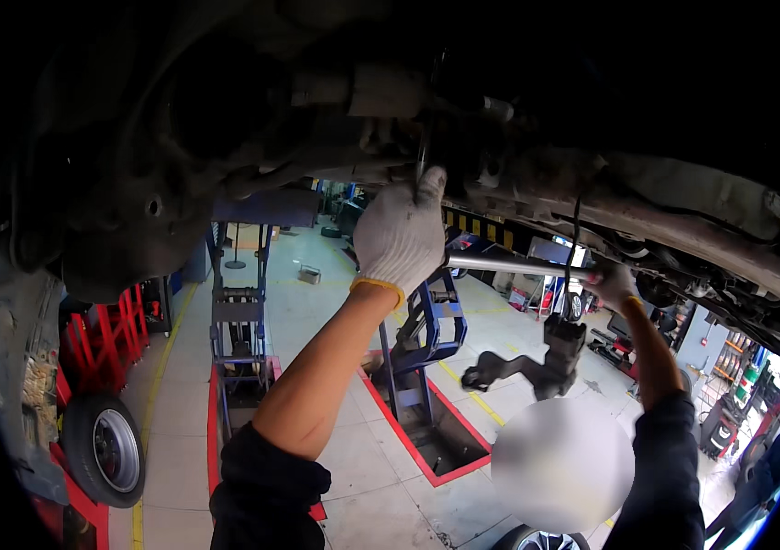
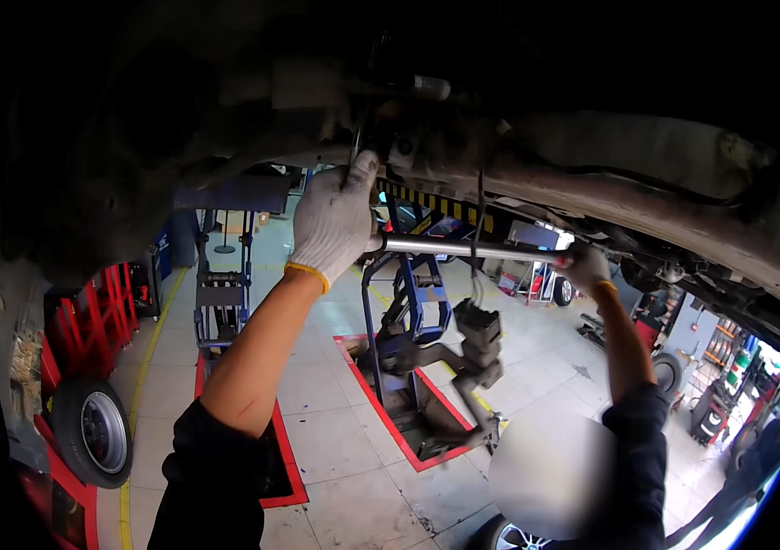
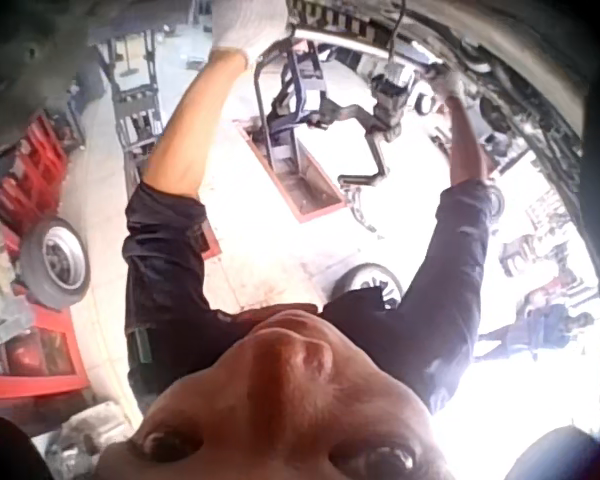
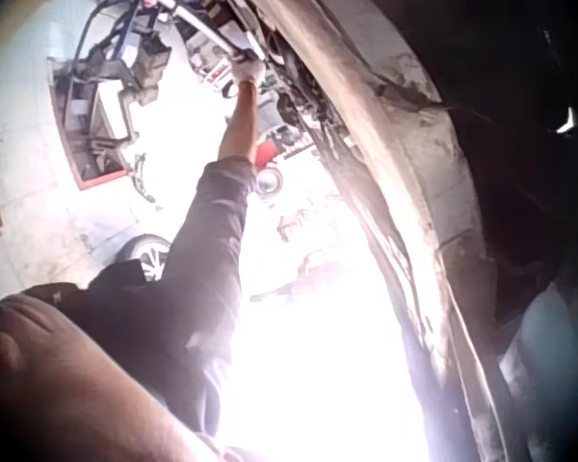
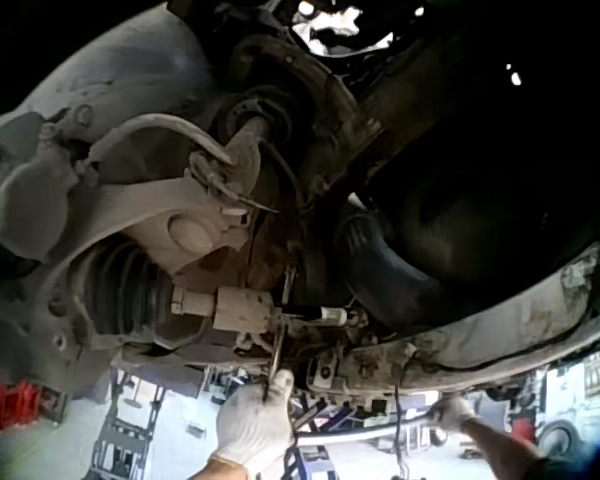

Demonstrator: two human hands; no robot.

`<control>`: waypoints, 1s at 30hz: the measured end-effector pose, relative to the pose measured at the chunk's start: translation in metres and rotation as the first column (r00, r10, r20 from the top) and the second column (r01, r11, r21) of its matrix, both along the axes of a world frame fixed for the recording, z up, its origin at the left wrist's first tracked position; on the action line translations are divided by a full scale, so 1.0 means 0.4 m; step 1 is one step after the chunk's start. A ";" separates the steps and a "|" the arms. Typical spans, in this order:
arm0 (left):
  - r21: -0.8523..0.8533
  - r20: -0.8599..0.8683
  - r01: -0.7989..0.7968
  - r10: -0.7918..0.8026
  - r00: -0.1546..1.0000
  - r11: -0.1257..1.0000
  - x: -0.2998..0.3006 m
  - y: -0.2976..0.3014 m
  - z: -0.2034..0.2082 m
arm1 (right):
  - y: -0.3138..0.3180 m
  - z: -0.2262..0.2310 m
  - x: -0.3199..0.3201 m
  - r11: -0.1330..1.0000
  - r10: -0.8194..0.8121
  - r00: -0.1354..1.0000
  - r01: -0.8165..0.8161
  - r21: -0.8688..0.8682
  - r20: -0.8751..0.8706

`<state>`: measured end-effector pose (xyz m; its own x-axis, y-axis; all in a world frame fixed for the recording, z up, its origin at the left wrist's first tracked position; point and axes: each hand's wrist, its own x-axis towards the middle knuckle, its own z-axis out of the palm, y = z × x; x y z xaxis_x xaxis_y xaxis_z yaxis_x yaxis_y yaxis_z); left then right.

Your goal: The person selects tools from a toolbox and uses a ratchet and wrench to loosen and remove bolts from the underside of a car. The person works on the suspension area, removing bolts and a metal shield while the car is elevated on a lift.

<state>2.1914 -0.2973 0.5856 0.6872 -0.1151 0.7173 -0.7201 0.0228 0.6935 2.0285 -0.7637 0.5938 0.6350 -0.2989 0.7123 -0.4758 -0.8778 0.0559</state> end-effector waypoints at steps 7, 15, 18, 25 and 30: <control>0.003 0.112 -0.001 0.001 0.994 1.000 0.054 0.065 0.012 | 0.250 -0.049 -0.322 0.982 -0.167 0.983 0.159 -0.103 -0.078; -0.205 0.098 0.594 -0.587 0.803 0.778 0.105 0.036 -0.001 | 0.656 -0.106 -0.698 0.815 -0.347 0.902 0.425 -0.393 0.257; -0.226 0.107 0.644 -0.639 0.762 0.731 0.104 0.046 -0.004 | 0.817 -0.124 -0.783 0.691 -0.391 0.850 0.524 -0.497 0.352; -0.254 0.064 0.496 -0.498 0.865 0.830 0.083 0.044 0.014 | 0.696 -0.130 -0.748 0.653 -0.245 0.859 0.488 -0.579 0.448; -0.312 -0.071 0.632 -0.681 0.729 0.709 -0.005 0.051 0.028 | 0.219 -0.142 -0.343 0.970 -0.242 0.919 0.234 0.061 0.311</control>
